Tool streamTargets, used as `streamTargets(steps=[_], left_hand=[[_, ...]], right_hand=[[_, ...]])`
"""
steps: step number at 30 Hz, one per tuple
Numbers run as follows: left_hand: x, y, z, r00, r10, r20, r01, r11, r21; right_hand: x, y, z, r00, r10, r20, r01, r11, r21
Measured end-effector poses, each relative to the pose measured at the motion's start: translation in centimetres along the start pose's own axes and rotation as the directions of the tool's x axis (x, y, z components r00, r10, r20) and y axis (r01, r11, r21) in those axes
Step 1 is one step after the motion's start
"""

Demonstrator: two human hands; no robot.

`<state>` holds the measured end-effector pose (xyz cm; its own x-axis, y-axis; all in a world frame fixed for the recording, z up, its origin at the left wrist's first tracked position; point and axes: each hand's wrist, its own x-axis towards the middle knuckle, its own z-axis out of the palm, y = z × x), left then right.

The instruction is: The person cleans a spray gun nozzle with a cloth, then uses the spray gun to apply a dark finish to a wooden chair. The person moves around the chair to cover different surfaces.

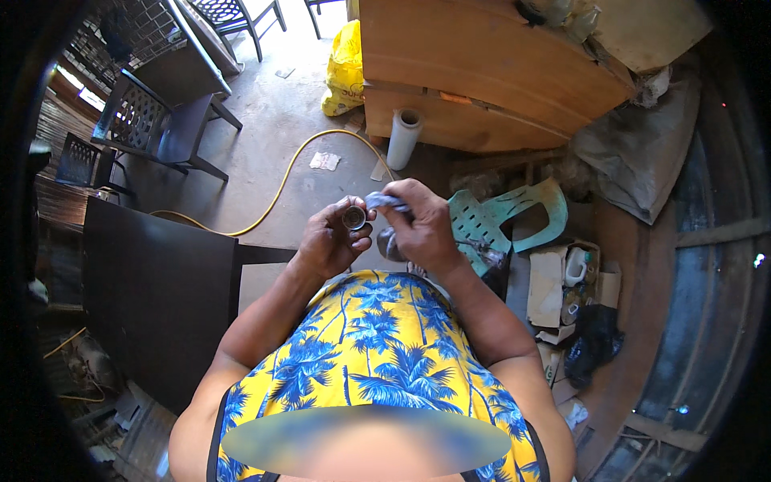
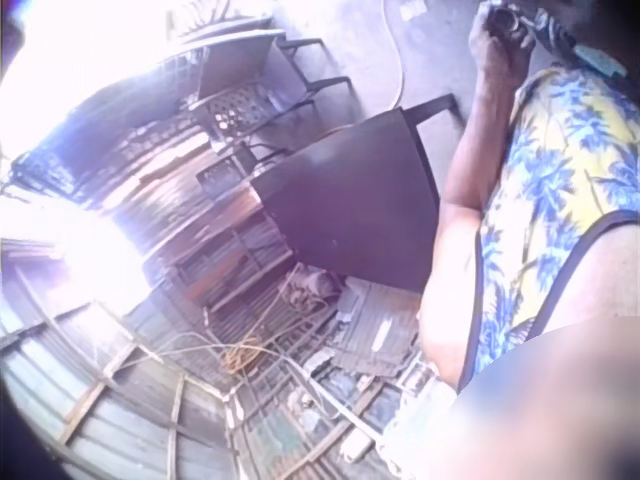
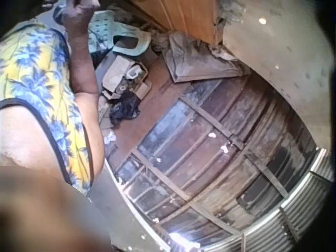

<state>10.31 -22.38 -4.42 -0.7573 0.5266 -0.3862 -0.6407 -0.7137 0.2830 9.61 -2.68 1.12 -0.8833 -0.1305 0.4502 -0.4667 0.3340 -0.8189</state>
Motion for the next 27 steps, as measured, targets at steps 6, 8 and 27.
streamTargets(steps=[6,8,27], left_hand=[[-0.3,-0.3,0.2,0.982,0.15,0.119,-0.152,0.988,0.013],[-1.1,0.2,0.3,0.978,0.165,0.124,-0.176,0.981,0.08],[-3.3,1.4,2.8,0.99,0.072,0.119,-0.121,0.874,0.47]], right_hand=[[-0.5,-1.0,1.1,0.921,-0.231,0.314,0.354,0.833,-0.425],[-0.6,-1.1,0.9,0.929,-0.235,0.288,0.342,0.841,-0.419],[1.2,-3.1,-0.9,0.821,-0.35,0.451,0.519,0.787,-0.334]])
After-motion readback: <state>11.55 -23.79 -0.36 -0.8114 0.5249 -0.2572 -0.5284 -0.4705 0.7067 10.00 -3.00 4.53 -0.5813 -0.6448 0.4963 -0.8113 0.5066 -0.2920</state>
